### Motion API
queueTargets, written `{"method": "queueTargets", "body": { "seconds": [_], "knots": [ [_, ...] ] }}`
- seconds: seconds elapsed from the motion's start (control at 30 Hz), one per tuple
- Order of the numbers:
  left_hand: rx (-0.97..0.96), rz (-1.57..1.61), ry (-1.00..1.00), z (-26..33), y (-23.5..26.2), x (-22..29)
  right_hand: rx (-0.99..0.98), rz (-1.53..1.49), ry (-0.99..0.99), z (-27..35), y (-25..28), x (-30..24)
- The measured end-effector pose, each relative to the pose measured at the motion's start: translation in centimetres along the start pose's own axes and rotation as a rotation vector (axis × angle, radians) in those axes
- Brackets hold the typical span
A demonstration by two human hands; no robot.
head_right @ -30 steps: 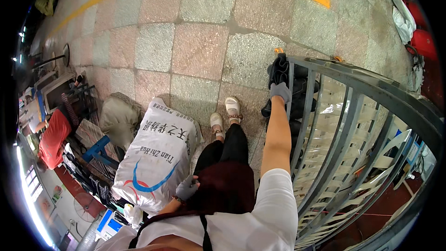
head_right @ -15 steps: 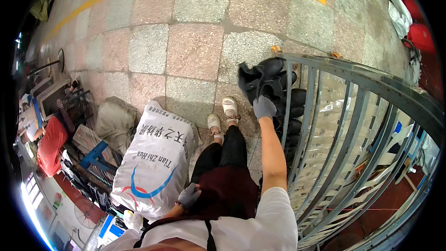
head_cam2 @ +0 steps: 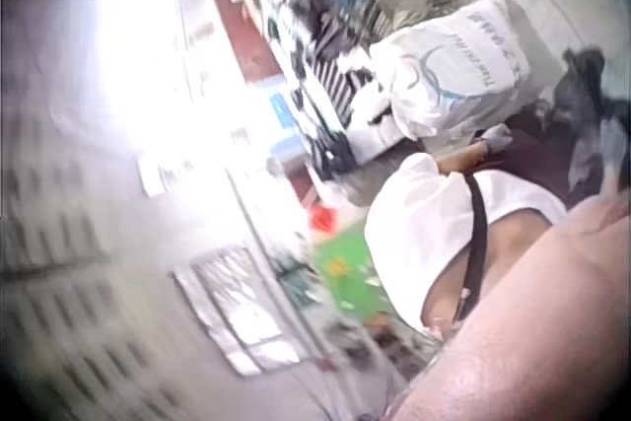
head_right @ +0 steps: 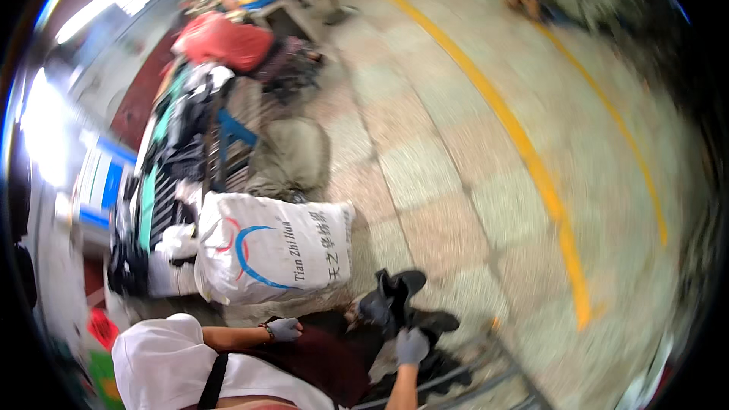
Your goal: The person takes boots from a rack, puts them on a conveyor, takes soles from a bag, matches them to boots, then ties a large plastic bag.
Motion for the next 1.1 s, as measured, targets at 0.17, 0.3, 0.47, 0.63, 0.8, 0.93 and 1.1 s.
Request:
{"method": "queueTargets", "body": {
  "seconds": [0.17,0.3,0.47,0.63,0.8,0.93,1.1],
  "knots": [
    [0.231,0.403,-0.154,-0.9,-2.4,-6.2,-0.193,-0.269,0.553,8.5,6.5,-15.5],
    [0.223,0.892,-0.374,1.1,-1.9,-3.4,-0.461,-0.580,0.686,13.2,8.5,-22.1],
    [-0.021,1.335,-0.721,13.3,4.7,1.7,-0.538,-0.546,1.053,19.5,5.9,-27.1],
    [-0.076,1.628,-0.967,23.2,6.7,-4.9,-0.587,-0.705,1.228,37.7,5.9,-41.2],
    [0.041,1.870,-1.002,29.7,5.2,-17.9,-1.324,-0.750,0.862,47.7,-1.5,-47.6],
    [0.213,2.037,-1.014,32.3,4.6,-27.8,-1.572,-0.672,0.823,55.8,-8.5,-54.4],
    [0.485,2.225,-1.026,34.3,5.5,-39.8,-1.714,-0.552,0.788,61.8,-19.6,-60.7]
  ]
}}
Point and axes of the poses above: each hand's wrist, its own z-axis away from the middle knuckle, its own y-axis out of the back of the hand, x = y × z, the point moved 4 cm from there along -z, towards the middle knuckle, and after that the axes turned 2 degrees about -y, right-handed, at the moved point
